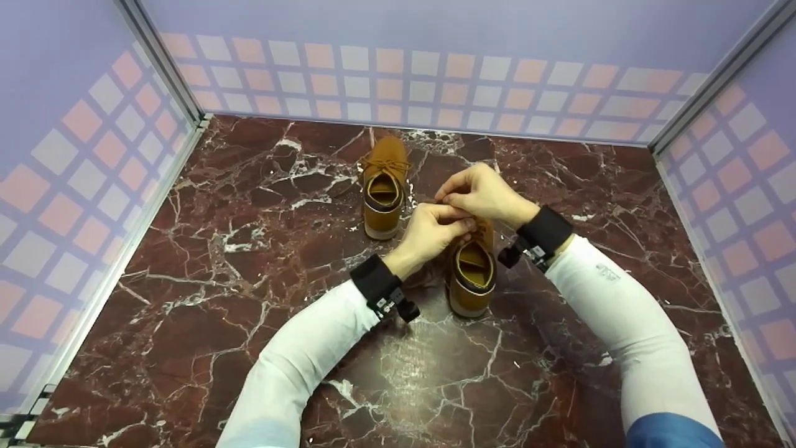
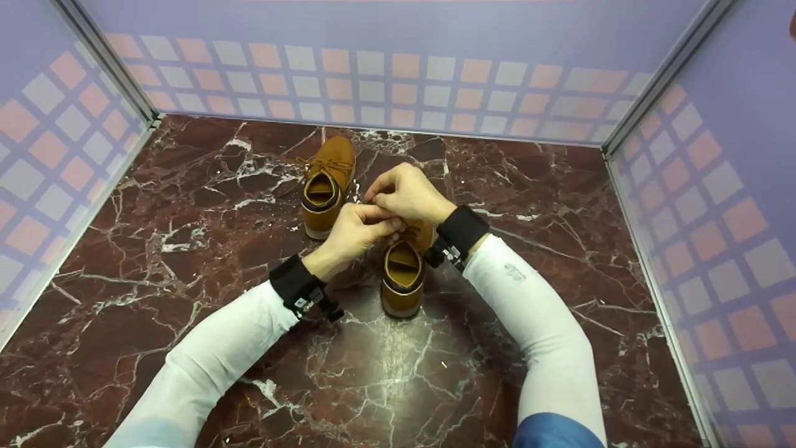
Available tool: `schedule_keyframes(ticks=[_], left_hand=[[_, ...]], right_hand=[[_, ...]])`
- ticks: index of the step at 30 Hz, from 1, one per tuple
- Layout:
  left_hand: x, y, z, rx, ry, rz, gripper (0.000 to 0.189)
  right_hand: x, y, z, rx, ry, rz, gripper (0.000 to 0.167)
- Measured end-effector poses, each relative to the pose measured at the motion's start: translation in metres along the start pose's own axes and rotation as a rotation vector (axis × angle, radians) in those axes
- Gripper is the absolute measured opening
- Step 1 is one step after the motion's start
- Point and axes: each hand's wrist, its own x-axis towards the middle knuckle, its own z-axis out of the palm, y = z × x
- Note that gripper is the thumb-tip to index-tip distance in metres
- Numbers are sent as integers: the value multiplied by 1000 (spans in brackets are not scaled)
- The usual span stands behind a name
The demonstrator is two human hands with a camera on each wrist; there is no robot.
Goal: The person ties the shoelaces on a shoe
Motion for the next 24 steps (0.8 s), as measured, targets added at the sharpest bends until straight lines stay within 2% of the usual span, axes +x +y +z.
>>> schedule_keyframes(ticks=[4,6,9,12,16,18,20,24], left_hand=[[1,1,0,-11,-9,-16,16],[1,1,0,-13,-12,-18,16],[2,1,-1,-22,-16,-21,16],[3,0,1,-38,-23,-35,18],[5,0,2,-76,-24,-70,20],[5,1,2,-86,-15,-77,20],[6,2,3,-84,-4,-68,19],[7,3,4,-27,9,-12,17]], right_hand=[[-3,8,1,15,-19,63,27],[-7,10,1,-8,-6,57,27],[-18,13,-1,-61,50,17,25],[-35,19,-3,-86,145,-15,22],[-56,29,-7,9,256,-33,17],[-64,32,-9,71,283,-42,12],[-70,35,-10,113,276,-44,9],[-74,37,-9,141,222,-25,16]])
